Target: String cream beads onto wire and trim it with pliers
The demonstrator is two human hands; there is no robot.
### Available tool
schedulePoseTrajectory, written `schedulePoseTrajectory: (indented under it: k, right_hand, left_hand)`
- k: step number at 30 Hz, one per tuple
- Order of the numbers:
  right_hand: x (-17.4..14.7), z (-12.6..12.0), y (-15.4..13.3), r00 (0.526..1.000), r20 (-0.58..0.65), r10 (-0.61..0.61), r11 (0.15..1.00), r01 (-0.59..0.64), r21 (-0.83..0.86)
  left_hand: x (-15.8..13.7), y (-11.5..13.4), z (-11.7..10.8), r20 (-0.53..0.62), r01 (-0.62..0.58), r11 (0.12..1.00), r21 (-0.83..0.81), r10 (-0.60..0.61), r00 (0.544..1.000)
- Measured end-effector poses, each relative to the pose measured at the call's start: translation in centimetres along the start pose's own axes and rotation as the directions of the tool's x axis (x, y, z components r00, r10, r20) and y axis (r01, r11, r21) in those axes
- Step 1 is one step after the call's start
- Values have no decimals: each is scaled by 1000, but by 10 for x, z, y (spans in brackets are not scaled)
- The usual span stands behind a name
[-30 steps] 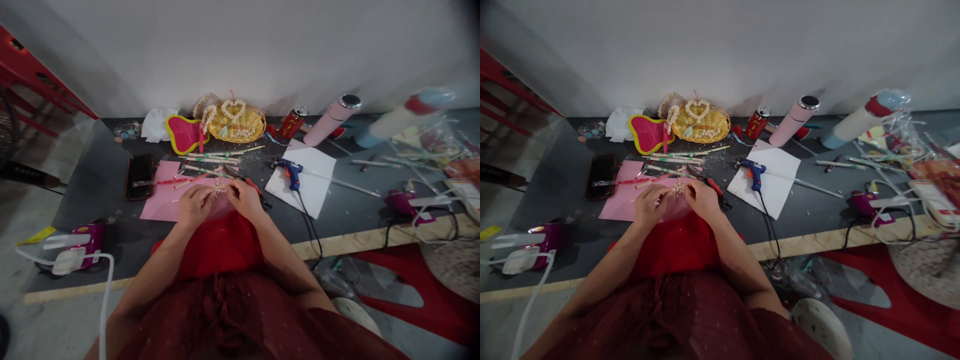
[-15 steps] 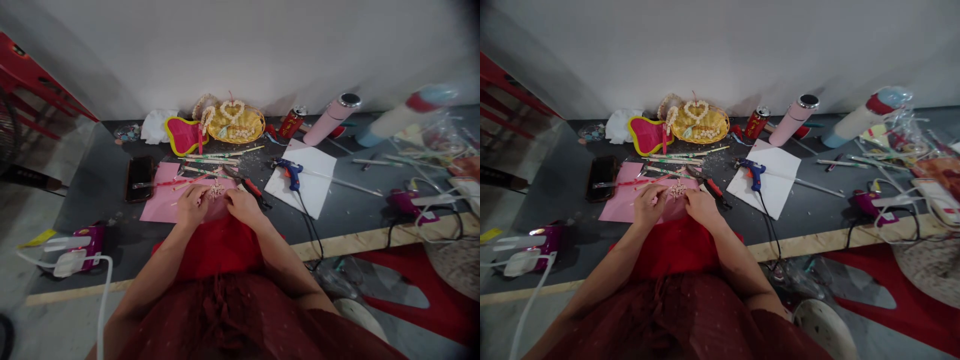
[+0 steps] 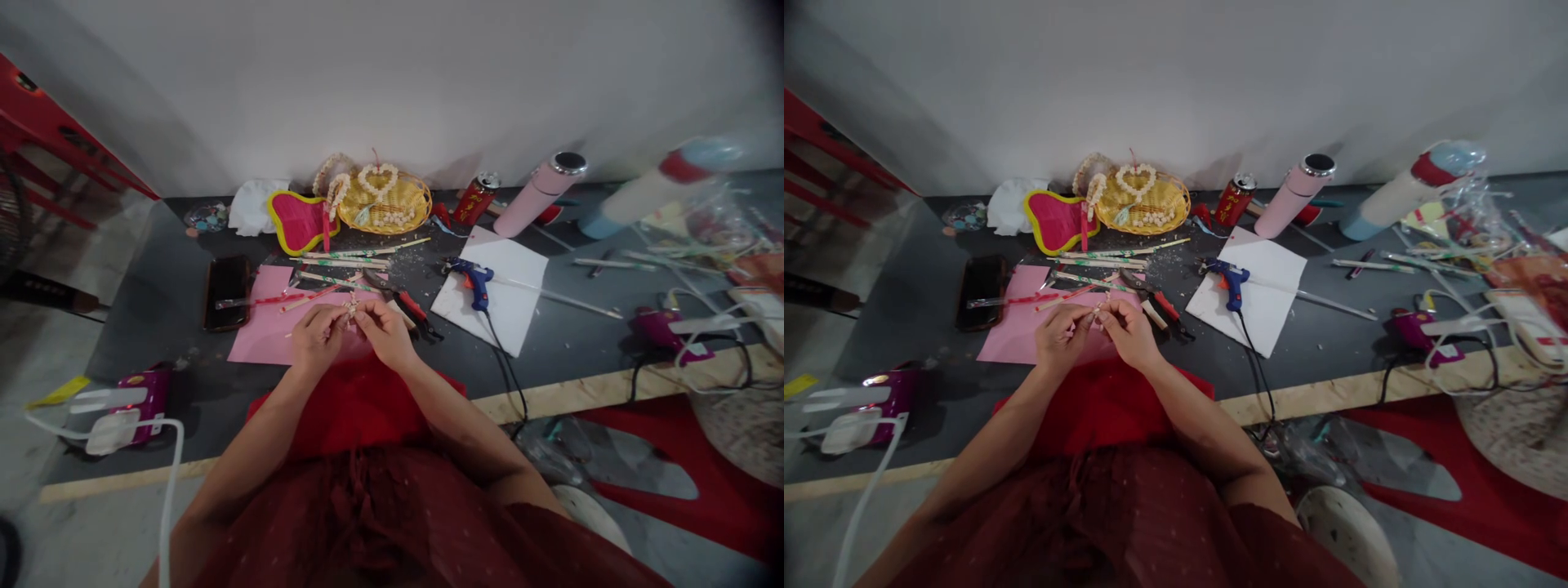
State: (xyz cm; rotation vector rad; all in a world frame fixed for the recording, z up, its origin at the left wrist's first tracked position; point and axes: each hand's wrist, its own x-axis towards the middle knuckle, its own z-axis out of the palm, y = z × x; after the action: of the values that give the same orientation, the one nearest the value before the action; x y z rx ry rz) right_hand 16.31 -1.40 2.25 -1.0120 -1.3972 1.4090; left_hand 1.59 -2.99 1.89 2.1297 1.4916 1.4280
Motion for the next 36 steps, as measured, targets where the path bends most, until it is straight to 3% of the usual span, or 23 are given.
schedulePoseTrajectory:
  k: [7, 15, 32, 36]
  right_hand:
    - [-2, 3, 4, 998, -56, -17, 996, 22, 84]
    - [0, 2, 2, 1000, -7, 0, 987, 1, 163]
    - [1, 2, 4, 1000, 4, 13, 988, -13, 154]
    - [0, 2, 5, 1000, -21, -5, 997, 7, 78]
  left_hand:
    - [-1, -2, 1, -9, -4, 1000, -28, 4, 1000]
    - [-1, -2, 2, -23, 20, 998, -54, -21, 999]
    - [-1, -5, 3, -36, 8, 997, -81, -11, 999]
    - [-3, -5, 2, -16, 23, 997, -70, -24, 1000]
